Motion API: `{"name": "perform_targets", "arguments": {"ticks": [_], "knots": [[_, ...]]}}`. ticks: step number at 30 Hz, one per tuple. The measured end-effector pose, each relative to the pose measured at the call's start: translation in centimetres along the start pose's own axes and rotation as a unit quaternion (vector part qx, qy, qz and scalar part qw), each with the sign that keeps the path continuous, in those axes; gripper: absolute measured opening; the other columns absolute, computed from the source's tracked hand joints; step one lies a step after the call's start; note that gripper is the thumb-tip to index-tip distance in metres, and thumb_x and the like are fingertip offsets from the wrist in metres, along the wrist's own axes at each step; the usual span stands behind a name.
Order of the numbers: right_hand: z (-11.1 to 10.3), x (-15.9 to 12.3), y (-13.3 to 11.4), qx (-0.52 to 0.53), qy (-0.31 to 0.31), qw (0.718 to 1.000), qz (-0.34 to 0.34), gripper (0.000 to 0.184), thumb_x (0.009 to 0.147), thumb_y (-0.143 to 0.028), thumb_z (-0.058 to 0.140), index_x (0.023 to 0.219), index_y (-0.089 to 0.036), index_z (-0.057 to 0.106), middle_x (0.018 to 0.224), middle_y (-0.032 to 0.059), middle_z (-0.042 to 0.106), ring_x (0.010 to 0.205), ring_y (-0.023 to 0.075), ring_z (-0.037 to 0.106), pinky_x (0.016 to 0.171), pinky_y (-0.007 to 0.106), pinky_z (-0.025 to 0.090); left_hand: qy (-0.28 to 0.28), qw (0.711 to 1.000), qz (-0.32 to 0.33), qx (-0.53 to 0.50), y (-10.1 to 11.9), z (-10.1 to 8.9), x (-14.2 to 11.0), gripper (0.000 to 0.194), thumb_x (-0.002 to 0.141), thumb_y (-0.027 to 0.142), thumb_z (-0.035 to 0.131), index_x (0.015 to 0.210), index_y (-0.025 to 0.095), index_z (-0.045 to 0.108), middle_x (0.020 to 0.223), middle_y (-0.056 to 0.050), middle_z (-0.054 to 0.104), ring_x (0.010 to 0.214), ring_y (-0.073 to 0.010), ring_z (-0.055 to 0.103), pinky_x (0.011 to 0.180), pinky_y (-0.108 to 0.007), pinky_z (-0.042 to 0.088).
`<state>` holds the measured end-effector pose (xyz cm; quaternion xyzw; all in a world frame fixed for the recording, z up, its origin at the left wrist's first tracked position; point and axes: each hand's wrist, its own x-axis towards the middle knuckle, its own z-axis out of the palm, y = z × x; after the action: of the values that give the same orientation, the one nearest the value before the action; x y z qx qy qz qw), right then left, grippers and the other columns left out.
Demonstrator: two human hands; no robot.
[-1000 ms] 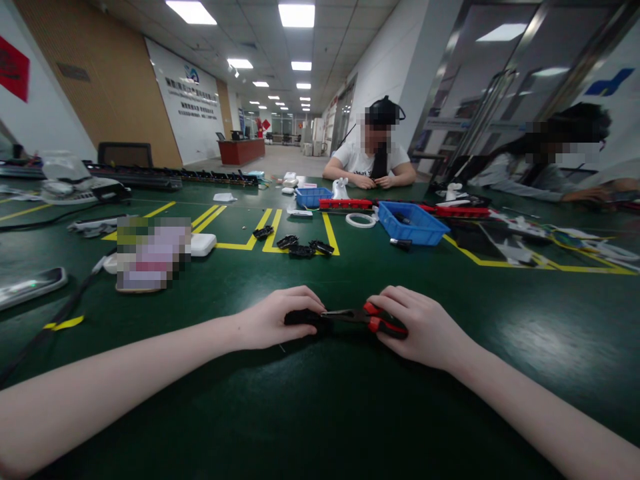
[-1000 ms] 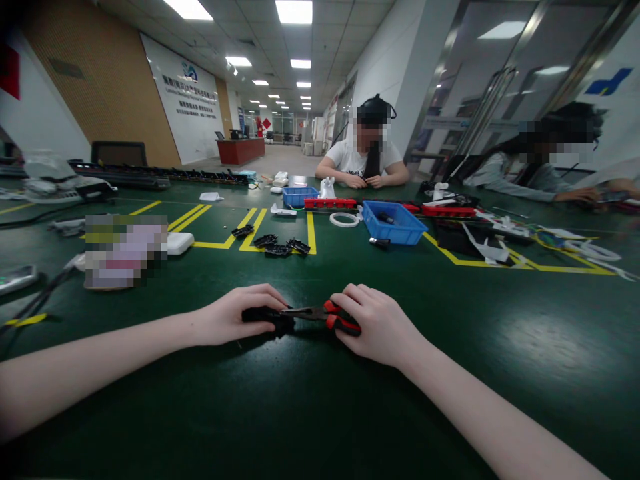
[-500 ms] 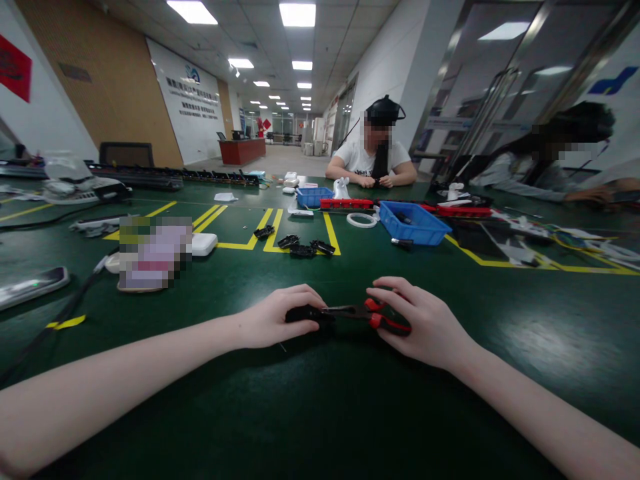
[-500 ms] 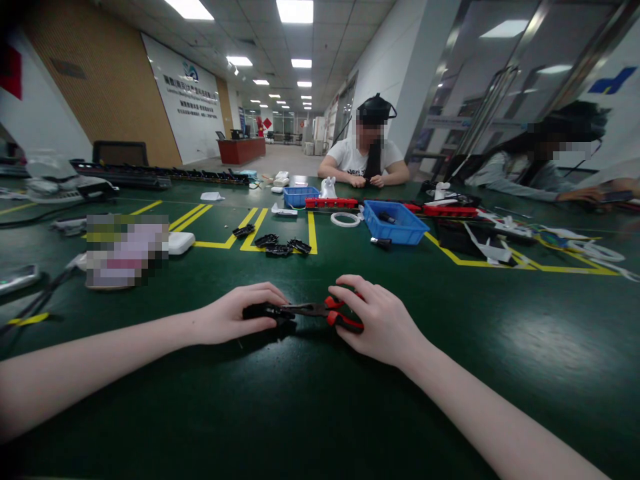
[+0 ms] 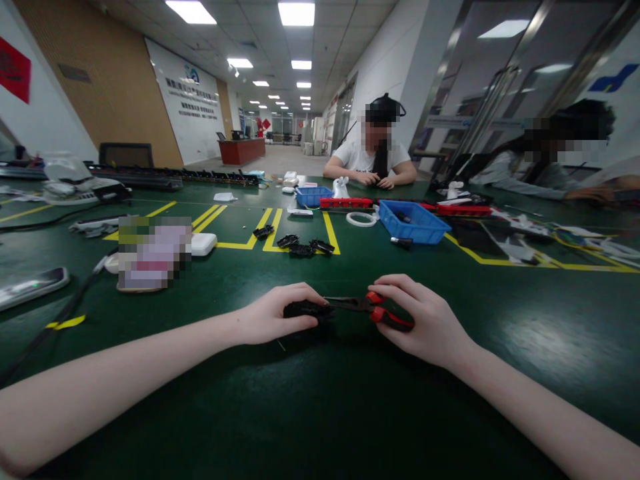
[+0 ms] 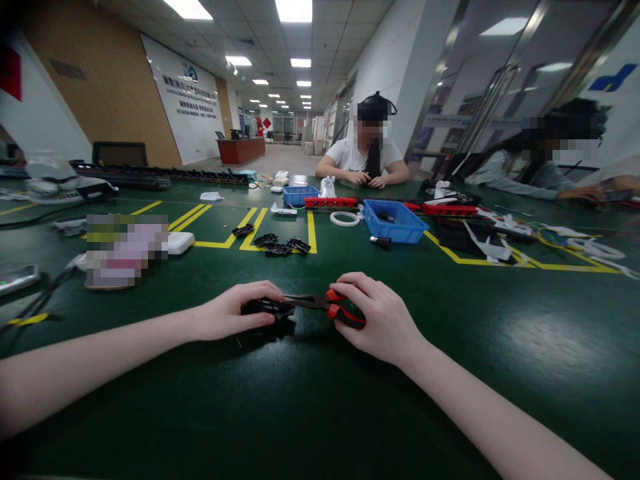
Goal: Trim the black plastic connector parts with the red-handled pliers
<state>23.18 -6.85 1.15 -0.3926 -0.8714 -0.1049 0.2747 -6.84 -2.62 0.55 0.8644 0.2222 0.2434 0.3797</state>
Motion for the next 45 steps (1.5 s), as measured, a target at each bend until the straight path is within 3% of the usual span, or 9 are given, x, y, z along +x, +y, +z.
{"name": "perform_targets", "arguments": {"ticks": [20, 30, 39, 45], "knots": [[0.27, -0.11, 0.15, -0.008, -0.020, 1.000, -0.008, 0.038, 0.079, -0.026, 0.065, 0.117, -0.021, 0.060, 0.118, 0.0104, 0.064, 0.099, 0.0243, 0.066, 0.083, 0.039, 0.057, -0.004, 1.000, 0.025, -0.017, 0.00, -0.03, -0.01, 0.025, 0.093, 0.022, 0.064, 0.117, 0.018, 0.064, 0.120, -0.008, 0.062, 0.110, -0.0221, 0.060, 0.097, -0.037, 0.048], [0.21, -0.15, 0.01, -0.008, -0.032, 0.999, -0.035, 0.033, 0.080, -0.025, 0.063, 0.112, -0.020, 0.061, 0.104, 0.0083, 0.068, 0.086, 0.0213, 0.067, 0.073, 0.035, 0.058, 0.003, 0.999, 0.031, -0.020, -0.08, -0.15, 0.00, 0.025, 0.091, 0.019, 0.066, 0.116, 0.018, 0.064, 0.121, -0.009, 0.062, 0.114, -0.0226, 0.059, 0.100, -0.039, 0.047], [0.07, -0.11, 0.01, -0.024, -0.043, 0.997, -0.052, 0.031, 0.080, -0.024, 0.061, 0.111, -0.019, 0.061, 0.101, 0.0093, 0.068, 0.086, 0.0225, 0.066, 0.070, 0.036, 0.057, -0.009, 0.999, 0.045, -0.019, -0.08, -0.03, -0.13, 0.025, 0.091, 0.019, 0.065, 0.116, 0.018, 0.064, 0.122, -0.009, 0.062, 0.114, -0.0220, 0.059, 0.101, -0.039, 0.047], [0.32, -0.13, 0.15, -0.010, -0.038, 0.999, -0.029, 0.034, 0.079, -0.027, 0.064, 0.113, -0.020, 0.061, 0.105, 0.0091, 0.069, 0.088, 0.0230, 0.067, 0.074, 0.038, 0.058, -0.011, 0.999, 0.030, -0.020, 0.05, -0.15, -0.01, 0.025, 0.092, 0.021, 0.064, 0.117, 0.017, 0.064, 0.120, -0.009, 0.063, 0.112, -0.0226, 0.060, 0.100, -0.038, 0.047]]}}
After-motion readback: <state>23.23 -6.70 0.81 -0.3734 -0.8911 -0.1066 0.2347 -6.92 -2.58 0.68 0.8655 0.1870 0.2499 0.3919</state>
